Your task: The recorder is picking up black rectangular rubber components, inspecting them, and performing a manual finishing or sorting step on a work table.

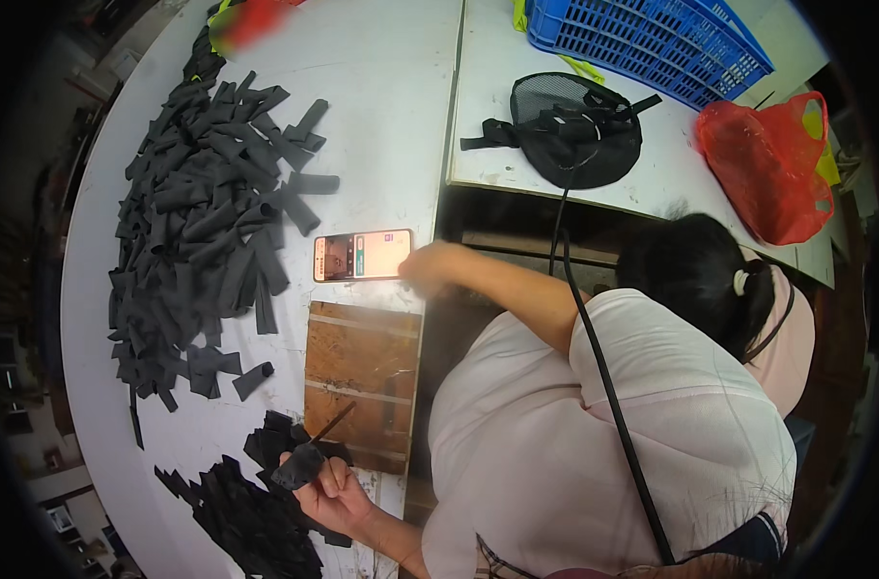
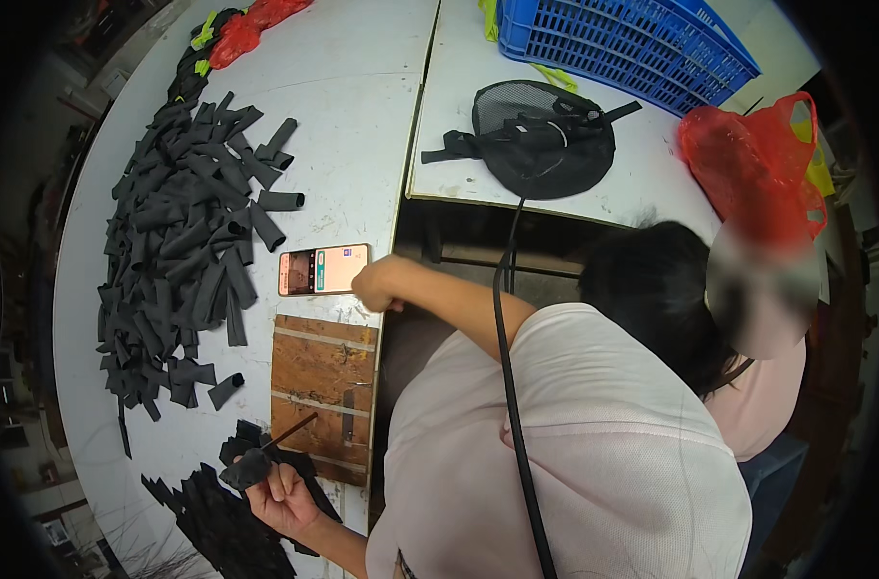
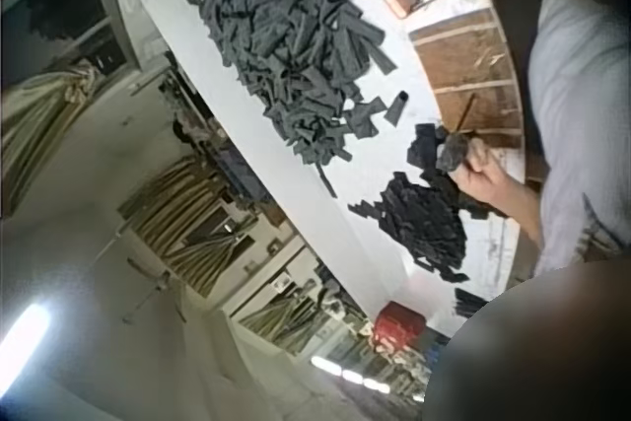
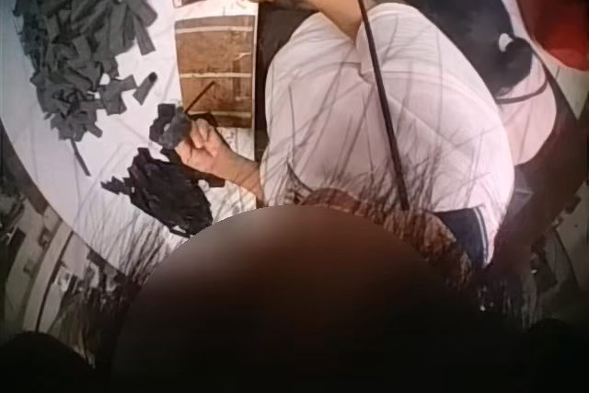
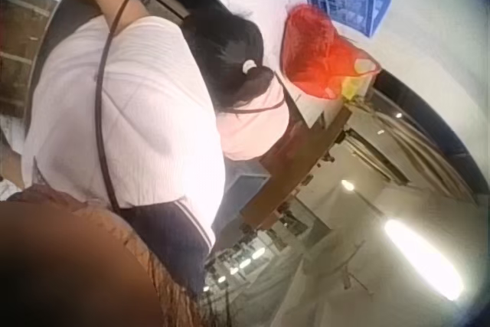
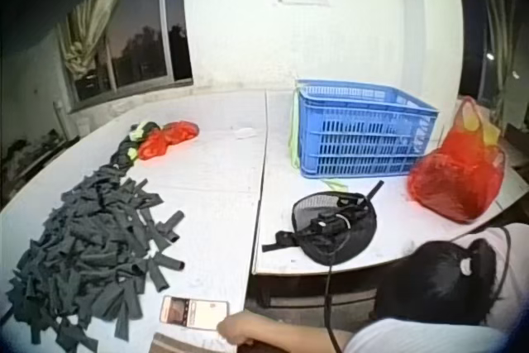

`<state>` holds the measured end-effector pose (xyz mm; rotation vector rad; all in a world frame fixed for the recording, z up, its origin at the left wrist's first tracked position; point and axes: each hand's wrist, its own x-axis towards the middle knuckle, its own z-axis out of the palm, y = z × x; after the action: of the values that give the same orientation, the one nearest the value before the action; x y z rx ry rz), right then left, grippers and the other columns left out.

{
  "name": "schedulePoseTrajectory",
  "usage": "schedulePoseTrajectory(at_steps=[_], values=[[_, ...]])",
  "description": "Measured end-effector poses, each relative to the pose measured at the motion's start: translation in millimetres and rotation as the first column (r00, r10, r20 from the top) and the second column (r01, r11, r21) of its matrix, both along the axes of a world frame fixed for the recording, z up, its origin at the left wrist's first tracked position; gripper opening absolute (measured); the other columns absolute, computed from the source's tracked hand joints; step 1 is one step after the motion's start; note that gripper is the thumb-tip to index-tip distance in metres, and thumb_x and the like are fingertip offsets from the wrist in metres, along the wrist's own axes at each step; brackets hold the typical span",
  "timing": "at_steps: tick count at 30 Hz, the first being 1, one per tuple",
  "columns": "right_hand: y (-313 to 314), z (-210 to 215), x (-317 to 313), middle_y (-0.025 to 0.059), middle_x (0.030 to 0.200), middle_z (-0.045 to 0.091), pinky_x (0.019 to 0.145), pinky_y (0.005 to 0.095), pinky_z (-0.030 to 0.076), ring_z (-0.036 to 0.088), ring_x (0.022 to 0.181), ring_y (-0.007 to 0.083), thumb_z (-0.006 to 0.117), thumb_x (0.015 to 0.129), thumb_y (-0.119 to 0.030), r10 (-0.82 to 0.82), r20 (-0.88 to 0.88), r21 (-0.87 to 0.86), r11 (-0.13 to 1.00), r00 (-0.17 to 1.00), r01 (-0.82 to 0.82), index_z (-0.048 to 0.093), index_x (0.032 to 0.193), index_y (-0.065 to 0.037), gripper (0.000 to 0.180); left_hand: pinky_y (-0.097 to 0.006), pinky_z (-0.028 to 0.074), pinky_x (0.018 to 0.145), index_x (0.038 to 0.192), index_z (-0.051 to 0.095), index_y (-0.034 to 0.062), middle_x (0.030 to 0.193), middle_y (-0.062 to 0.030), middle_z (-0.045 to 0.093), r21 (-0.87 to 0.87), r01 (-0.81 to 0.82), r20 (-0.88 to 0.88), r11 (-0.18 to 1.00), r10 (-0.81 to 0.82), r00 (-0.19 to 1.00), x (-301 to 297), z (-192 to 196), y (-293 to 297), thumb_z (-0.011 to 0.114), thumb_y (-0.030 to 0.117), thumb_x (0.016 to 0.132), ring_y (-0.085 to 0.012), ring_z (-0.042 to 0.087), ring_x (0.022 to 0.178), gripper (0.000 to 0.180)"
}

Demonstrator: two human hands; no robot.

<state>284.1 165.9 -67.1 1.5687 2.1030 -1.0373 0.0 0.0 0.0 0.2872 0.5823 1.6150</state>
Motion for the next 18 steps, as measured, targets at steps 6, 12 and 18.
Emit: schedulePoseTrajectory(at_steps=[6,12,18], values=[[-12.4,-37.5,41.4,0.0126,0.084,0.063,0.063,0.0356,0.049,0.062,0.078,0.0235,0.051,0.069,-0.005,-0.232,0.158,0.088,0.971,0.96,0.22,0.063,0.084,-0.004,0.02,-0.022,0.027,0.042,0.11,0.047,-0.0007,0.079,-0.0096,0.054,-0.042,-0.032,0.056,0.999,0.035,0.998,-0.8,3.6,1.3,0.041,0.01,0.086,-0.0084,0.032,0.04,0.027],[-14.1,-103.3,35.1,0.0147,0.112,0.053,0.079,0.0371,0.047,0.052,0.103,0.028,0.048,0.076,-0.004,-0.483,0.095,0.063,0.876,0.871,0.479,0.045,0.117,-0.004,0.041,-0.022,0.027,0.042,0.109,0.049,-0.0006,0.077,-0.0098,0.053,-0.037,0.019,0.065,0.999,-0.017,0.998,-2.7,3.9,0.5,0.042,0.01,0.085,-0.0083,0.032,0.04,0.027],[-7.5,-130.8,28.7,0.0156,0.115,0.05,0.079,0.0368,0.047,0.051,0.103,0.0295,0.05,0.073,0.0,-0.503,0.099,0.001,0.863,0.858,0.506,0.048,0.114,-0.004,0.041,-0.02,0.028,0.043,0.113,0.04,-0.0011,0.079,-0.0122,0.053,-0.02,-0.008,-0.004,1.0,0.008,1.0,5.1,12.7,-0.4,0.057,0.007,0.077,-0.0087,0.037,0.044,0.041]])
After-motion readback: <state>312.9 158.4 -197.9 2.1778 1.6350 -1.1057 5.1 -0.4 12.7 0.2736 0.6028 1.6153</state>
